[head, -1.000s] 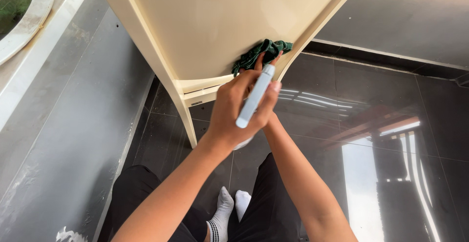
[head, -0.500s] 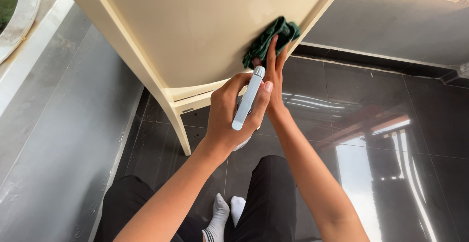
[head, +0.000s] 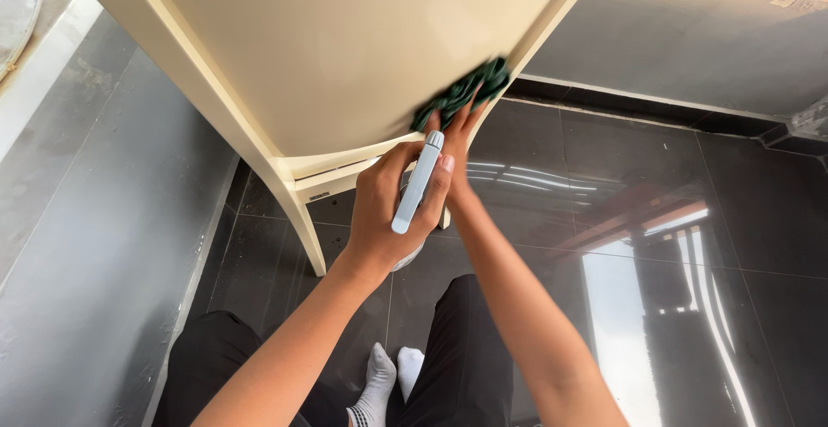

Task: The person cleans a plastic chair by spraying it with a liquid from a bottle and wiping the backrest and seat with a green cloth.

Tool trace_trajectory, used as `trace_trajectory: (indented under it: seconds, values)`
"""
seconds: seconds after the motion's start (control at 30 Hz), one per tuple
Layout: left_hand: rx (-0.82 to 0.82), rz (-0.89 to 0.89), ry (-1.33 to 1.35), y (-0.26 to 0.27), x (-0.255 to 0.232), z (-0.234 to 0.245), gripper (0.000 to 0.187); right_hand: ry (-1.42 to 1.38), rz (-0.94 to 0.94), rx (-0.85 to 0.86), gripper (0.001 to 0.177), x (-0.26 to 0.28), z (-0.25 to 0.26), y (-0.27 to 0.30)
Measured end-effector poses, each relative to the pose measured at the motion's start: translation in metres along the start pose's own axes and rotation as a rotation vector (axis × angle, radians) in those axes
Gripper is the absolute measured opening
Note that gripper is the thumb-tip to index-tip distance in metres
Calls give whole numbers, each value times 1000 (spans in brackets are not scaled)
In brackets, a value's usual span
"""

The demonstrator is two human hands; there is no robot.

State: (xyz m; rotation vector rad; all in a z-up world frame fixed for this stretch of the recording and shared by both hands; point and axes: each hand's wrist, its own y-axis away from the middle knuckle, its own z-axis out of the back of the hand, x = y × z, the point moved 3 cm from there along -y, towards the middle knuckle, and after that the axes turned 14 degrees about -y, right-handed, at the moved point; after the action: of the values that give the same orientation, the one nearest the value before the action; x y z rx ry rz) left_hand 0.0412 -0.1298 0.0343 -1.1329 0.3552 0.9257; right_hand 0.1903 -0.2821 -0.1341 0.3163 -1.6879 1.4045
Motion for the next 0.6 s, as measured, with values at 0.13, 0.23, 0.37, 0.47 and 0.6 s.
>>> trace_trajectory:
  seconds: [0.13,0.23,0.37,0.47,0.6]
  values:
    - [-7,-29,36,3,1,-1,25,-45,-204,41,80,-8,-14,19]
    - [-19,-35,30,2,-6,9,26,-18,-102,-32,72,22,-4,-2]
    - [36,32,9,-9,-20,29,27,74,-35,-95,66,70,15,-51]
    - [2,-36,6,-20,-34,40,27,119,-30,-85,66,106,27,-64]
    - [-61,-130,11,-30,-46,47,27,171,9,-103,64,138,40,-91]
